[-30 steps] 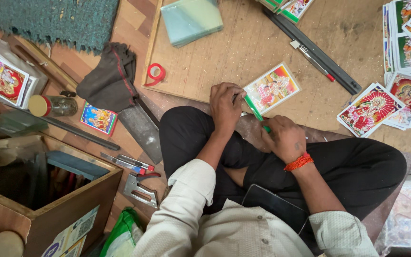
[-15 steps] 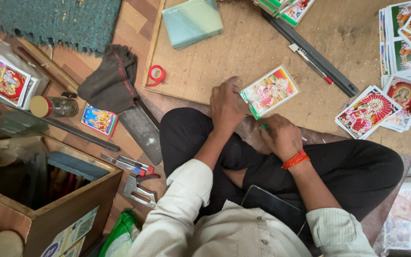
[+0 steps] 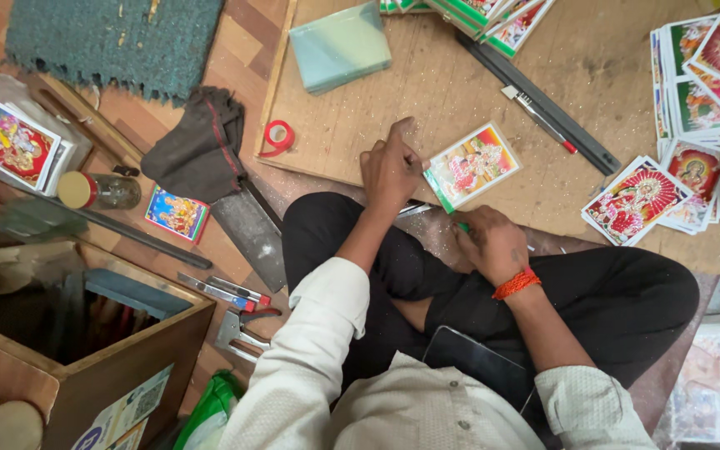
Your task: The person sits on the floor and repeatedly assembles small printed cards by placing them onto cardboard backing and securing the edges with green tape. The person handles the cards and tape by hand, working on a wooden board.
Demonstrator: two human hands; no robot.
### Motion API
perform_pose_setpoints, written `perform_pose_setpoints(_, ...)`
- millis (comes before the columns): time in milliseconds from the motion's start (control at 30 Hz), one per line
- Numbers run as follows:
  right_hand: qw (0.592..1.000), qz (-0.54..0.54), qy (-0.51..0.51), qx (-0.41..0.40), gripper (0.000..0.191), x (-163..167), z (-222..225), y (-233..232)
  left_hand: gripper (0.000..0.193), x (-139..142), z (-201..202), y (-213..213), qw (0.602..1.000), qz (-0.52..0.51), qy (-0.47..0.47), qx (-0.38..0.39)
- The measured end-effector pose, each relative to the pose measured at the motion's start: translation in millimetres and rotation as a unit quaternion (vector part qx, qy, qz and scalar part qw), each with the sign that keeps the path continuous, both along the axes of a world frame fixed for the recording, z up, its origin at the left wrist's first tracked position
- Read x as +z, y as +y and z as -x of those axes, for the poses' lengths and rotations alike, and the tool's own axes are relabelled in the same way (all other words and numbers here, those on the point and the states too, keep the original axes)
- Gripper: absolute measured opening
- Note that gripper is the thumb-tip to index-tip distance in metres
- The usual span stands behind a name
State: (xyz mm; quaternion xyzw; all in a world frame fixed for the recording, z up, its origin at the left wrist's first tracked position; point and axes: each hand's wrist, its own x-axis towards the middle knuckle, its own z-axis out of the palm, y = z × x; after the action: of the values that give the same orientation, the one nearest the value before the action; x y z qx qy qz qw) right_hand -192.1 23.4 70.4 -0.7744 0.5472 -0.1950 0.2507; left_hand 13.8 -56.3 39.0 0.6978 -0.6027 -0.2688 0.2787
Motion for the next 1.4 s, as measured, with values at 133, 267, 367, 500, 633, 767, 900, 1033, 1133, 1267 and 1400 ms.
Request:
perform_pose_setpoints(133,0.999,0.036,-0.009,0.008,0.023,5.2,0.2,5.6,0.035,-1.0,-9.7,-8.2,0.981,0.153,-0.101,0.062)
perform_pose_setpoints(267,0.999,0.05,0.0,-0.001,0.022,9.2,-0.1,7.4,0.034,4.8,-24.0,-18.2,0.962,0.225,-0.151,0.04)
perform_pose_setpoints(367,1.0,0.012,-0.011,-0.019,0.023,11.2,-0.6,6.6,0.018,10.1,-29.8,-28.9,0.97,0.186,-0.152,0.024)
perform_pose_setpoints(500,0.999,0.039,-0.022,-0.015,0.02,12.4,0.5,5.4,0.012,14.2,-32.7,-32.9,0.972,0.176,-0.157,0.019)
perform_pose_setpoints(633,0.997,-0.013,-0.044,-0.062,0.037,11.0,0.5,3.4,0.009,17.5,-30.2,-17.2,0.982,0.168,-0.09,-0.014)
perform_pose_setpoints(767,0.988,-0.085,-0.074,-0.104,0.072,9.0,2.4,-0.6,0.023,20.2,-12.1,37.6,0.971,0.168,-0.042,-0.163)
perform_pose_setpoints(900,0.987,-0.103,-0.078,-0.091,0.074,6.9,4.2,-3.8,0.031,21.5,6.5,81.0,0.959,0.156,-0.047,-0.23)
perform_pose_setpoints(1033,0.991,-0.101,-0.055,-0.07,0.073,5.5,5.6,-4.7,0.027,21.3,11.2,86.6,0.961,0.139,-0.058,-0.232)
perform_pose_setpoints(1133,0.991,-0.098,-0.059,-0.068,0.072,5.0,7.2,-6.4,0.028,20.6,13.3,86.2,0.962,0.146,-0.057,-0.223)
perform_pose_setpoints(1267,0.991,-0.102,-0.067,-0.061,0.071,4.8,8.0,-10.0,0.028,17.5,17.8,87.0,0.961,0.147,-0.056,-0.227)
perform_pose_setpoints(1400,0.989,-0.136,-0.019,-0.053,0.079,4.1,7.1,-10.0,0.025,15.8,26.2,84.8,0.963,0.142,-0.06,-0.221)
